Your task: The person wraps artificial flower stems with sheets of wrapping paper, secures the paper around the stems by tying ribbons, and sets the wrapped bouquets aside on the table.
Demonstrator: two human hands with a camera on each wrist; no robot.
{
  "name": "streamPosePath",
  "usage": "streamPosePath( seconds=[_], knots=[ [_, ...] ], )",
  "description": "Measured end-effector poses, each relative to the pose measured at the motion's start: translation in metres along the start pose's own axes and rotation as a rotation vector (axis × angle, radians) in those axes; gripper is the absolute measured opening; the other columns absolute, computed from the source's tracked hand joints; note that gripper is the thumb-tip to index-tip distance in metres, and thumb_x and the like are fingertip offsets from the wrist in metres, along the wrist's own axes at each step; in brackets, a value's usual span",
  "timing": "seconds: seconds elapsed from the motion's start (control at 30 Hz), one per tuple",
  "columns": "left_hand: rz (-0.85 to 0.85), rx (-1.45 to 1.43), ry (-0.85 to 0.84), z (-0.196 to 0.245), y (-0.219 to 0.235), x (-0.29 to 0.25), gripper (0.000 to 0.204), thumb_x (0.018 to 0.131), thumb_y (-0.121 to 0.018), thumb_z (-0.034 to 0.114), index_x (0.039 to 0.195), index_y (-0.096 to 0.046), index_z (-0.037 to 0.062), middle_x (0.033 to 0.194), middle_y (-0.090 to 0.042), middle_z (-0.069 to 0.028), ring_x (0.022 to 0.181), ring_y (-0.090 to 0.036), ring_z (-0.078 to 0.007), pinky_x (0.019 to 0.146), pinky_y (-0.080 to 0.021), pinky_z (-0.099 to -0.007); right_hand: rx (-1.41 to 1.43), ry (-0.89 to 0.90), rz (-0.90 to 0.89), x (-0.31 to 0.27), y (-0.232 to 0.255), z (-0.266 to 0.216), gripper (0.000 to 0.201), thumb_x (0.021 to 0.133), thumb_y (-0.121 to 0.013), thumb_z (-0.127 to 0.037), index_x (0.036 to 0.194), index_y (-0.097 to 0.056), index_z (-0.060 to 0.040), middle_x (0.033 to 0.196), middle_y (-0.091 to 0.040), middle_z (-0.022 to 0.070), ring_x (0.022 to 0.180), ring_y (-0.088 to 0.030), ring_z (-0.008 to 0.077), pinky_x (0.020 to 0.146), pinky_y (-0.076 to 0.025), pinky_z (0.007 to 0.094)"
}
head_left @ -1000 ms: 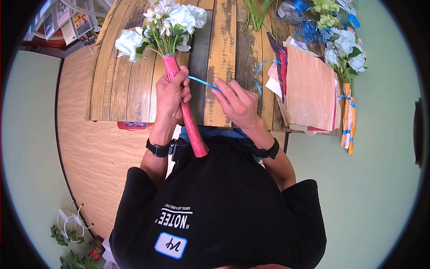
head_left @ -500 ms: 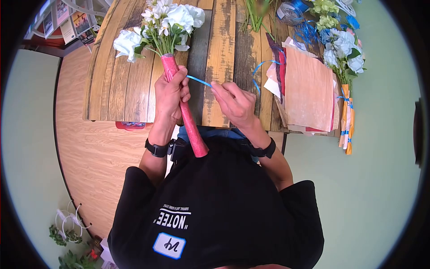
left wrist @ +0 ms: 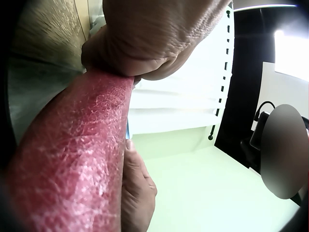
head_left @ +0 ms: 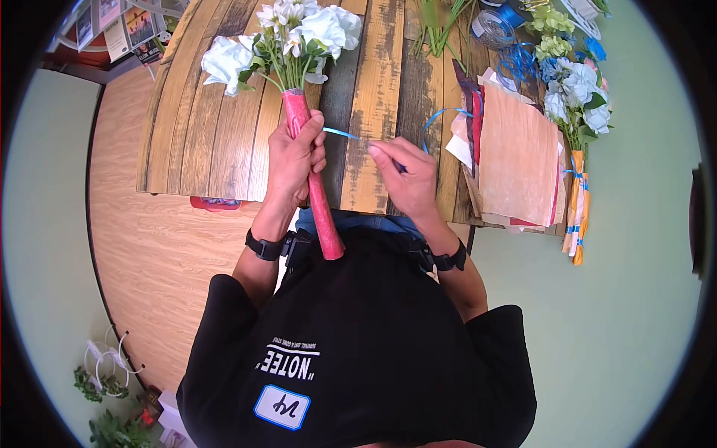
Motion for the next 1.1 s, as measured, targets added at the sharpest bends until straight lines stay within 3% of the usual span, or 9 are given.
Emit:
streamPosePath(
  seconds=[0.13, 0.27, 0.33, 0.4, 0.63, 0.73, 0.83, 0.9, 1.1],
  knots=[
    [-0.065, 0.016, 0.013, -0.002, 0.0, -0.003, 0.019, 0.101, -0.063, 0.019, 0.11, -0.057, 0.0041, 0.072, -0.049, 0.0015, 0.047, -0.039, -0.0039, 0.04, -0.031, -0.0212, 0.006, -0.196, 0.003, 0.004, 0.016, 0.005, 0.015, 0.094, -0.072, -0.01, 0.099, -0.074, 0.0034, 0.071, -0.062, 0.0038, 0.062, -0.055, 0.0098, 0.055, -0.043, 0.0281],
    [-0.13, 0.028, 0.043, -0.004, -0.005, -0.009, 0.021, 0.102, -0.063, 0.02, 0.112, -0.056, 0.0032, 0.072, -0.048, 0.002, 0.047, -0.037, -0.003, 0.041, -0.03, -0.0209, 0.294, -0.592, 0.092, 0.003, 0.019, 0.035, 0.019, 0.095, -0.072, -0.015, 0.1, -0.075, 0.0032, 0.068, -0.056, -0.0029, 0.051, -0.04, 0.0021, 0.045, -0.028, 0.0209],
    [-0.235, 0.09, -0.005, -0.003, -0.013, -0.016, 0.042, 0.103, -0.061, 0.021, 0.137, -0.05, 0.0004, 0.071, -0.046, 0.0028, 0.048, -0.036, -0.0025, 0.042, -0.028, -0.0194, 0.348, -0.696, 0.098, 0.007, 0.017, 0.039, 0.018, 0.095, -0.072, -0.015, 0.098, -0.075, 0.0029, 0.067, -0.055, -0.0038, 0.048, -0.038, 0.001, 0.043, -0.026, 0.0207],
    [-0.25, 0.133, -0.035, -0.004, -0.017, -0.02, 0.043, 0.103, -0.061, 0.021, 0.138, -0.048, 0.0001, 0.071, -0.046, 0.0027, 0.048, -0.036, -0.0024, 0.042, -0.028, -0.0196, 0.376, -0.807, 0.065, 0.012, 0.01, 0.04, 0.018, 0.095, -0.071, -0.015, 0.094, -0.073, 0.0025, 0.066, -0.054, -0.0045, 0.047, -0.036, -0.0009, 0.041, -0.023, 0.0205],
    [-0.304, 0.261, -0.088, -0.012, -0.021, -0.03, 0.05, 0.099, -0.067, 0.022, 0.139, -0.046, -0.0017, 0.071, -0.051, 0.0049, 0.055, -0.042, -0.0019, 0.048, -0.036, -0.0199, 0.415, -0.735, 0.028, 0.027, -0.021, 0.038, 0.023, 0.092, -0.072, -0.017, 0.087, -0.075, 0.0059, 0.062, -0.056, -0.0035, 0.053, -0.043, 0.0013, 0.045, -0.03, 0.0233],
    [-0.246, 0.414, -0.161, -0.017, -0.018, -0.029, 0.085, 0.098, -0.068, 0.027, 0.156, -0.017, -0.0088, 0.076, -0.056, -0.0008, 0.062, -0.051, -0.0094, 0.057, -0.045, -0.0249, 0.311, -0.684, 0.022, 0.03, -0.03, 0.041, 0.022, 0.091, -0.071, -0.014, 0.085, -0.074, 0.0065, 0.06, -0.056, -0.0033, 0.054, -0.044, 0.0019, 0.047, -0.033, 0.0245],
    [-0.188, 0.645, -0.305, -0.019, -0.016, -0.028, 0.087, 0.098, -0.067, 0.033, 0.155, -0.018, -0.0106, 0.08, -0.061, -0.0095, 0.068, -0.058, -0.0168, 0.065, -0.05, -0.0319, 0.248, -0.582, 0.005, 0.029, -0.036, 0.044, 0.019, 0.091, -0.069, -0.011, 0.084, -0.074, 0.0065, 0.06, -0.056, -0.0034, 0.056, -0.044, 0.0021, 0.05, -0.035, 0.0249],
    [-0.197, 0.605, -0.359, -0.02, -0.018, -0.03, 0.086, 0.1, -0.066, 0.028, 0.16, -0.012, -0.0017, 0.078, -0.052, 0.0015, 0.063, -0.047, -0.0065, 0.055, -0.042, -0.0218, 0.262, -0.586, -0.034, 0.025, -0.039, 0.044, 0.018, 0.091, -0.067, -0.009, 0.083, -0.072, 0.0067, 0.062, -0.057, -0.0035, 0.057, -0.044, 0.0023, 0.051, -0.036, 0.0247],
    [-0.161, 0.729, -0.384, -0.02, -0.022, -0.034, 0.085, 0.099, -0.065, 0.038, 0.156, -0.018, -0.0052, 0.088, -0.061, -0.0124, 0.077, -0.057, -0.0196, 0.076, -0.051, -0.0334, 0.506, -0.674, -0.024, 0.018, -0.029, 0.039, 0.018, 0.094, -0.064, -0.008, 0.081, -0.068, 0.0035, 0.066, -0.058, -0.0033, 0.059, -0.045, 0.0016, 0.05, -0.034, 0.0223]
  ],
)
Point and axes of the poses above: each hand's wrist, its own x-axis towards the middle knuckle, its own y-axis out of the back of the hand, z = x × y, the point moved 6 cm from there along x, towards the middle knuckle
